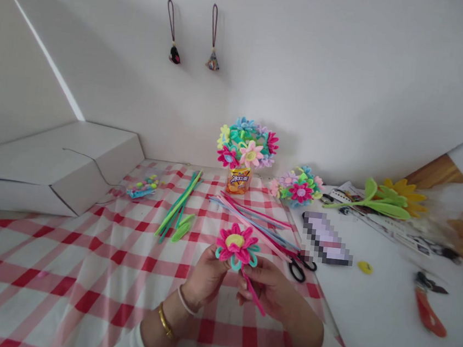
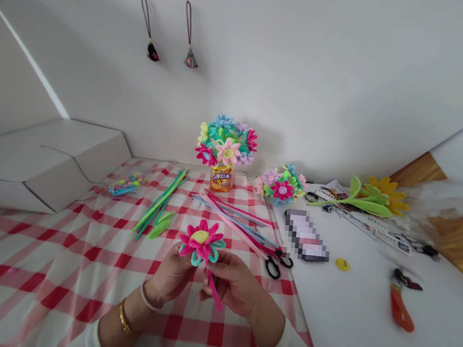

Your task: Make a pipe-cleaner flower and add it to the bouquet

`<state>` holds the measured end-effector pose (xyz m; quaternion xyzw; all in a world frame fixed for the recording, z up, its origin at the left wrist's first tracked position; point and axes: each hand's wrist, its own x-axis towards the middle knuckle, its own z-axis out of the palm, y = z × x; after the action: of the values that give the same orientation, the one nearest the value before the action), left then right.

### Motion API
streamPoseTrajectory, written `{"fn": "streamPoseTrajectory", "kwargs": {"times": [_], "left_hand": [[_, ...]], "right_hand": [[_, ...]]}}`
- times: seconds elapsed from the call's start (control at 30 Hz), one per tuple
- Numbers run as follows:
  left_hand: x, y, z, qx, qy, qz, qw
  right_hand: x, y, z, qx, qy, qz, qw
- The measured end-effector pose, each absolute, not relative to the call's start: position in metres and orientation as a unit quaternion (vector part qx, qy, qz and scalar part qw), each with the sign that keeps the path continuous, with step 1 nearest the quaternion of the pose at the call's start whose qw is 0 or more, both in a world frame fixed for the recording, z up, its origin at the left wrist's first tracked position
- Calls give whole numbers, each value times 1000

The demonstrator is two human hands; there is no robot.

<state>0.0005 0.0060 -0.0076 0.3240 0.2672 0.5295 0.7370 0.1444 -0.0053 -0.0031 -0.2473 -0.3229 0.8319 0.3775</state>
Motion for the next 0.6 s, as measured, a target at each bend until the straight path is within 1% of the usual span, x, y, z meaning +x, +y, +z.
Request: {"fn": "streamPoseTrajectory", "kwargs": {"times": [0.13,0.27,0.33,0.43,0.5,0.6], "left_hand": [[2,7,-10,342,274,508,741],[4,8,-14,337,264,512,745],[3,9,-16,324,272,538,729],[2,10,-21,311,280,565,711],[2,9,-24,306,286,568,709],[4,9,-24,295,302,552,720]], "right_hand": [[143,-4,-6,-285,-350,795,405],[140,-3,-7,-338,-418,726,430],[139,-4,-7,-356,-469,692,418],[138,-5,-8,-341,-538,665,390],[137,-7,-9,-334,-567,656,370],[135,-8,-13,-368,-610,615,338]]}}
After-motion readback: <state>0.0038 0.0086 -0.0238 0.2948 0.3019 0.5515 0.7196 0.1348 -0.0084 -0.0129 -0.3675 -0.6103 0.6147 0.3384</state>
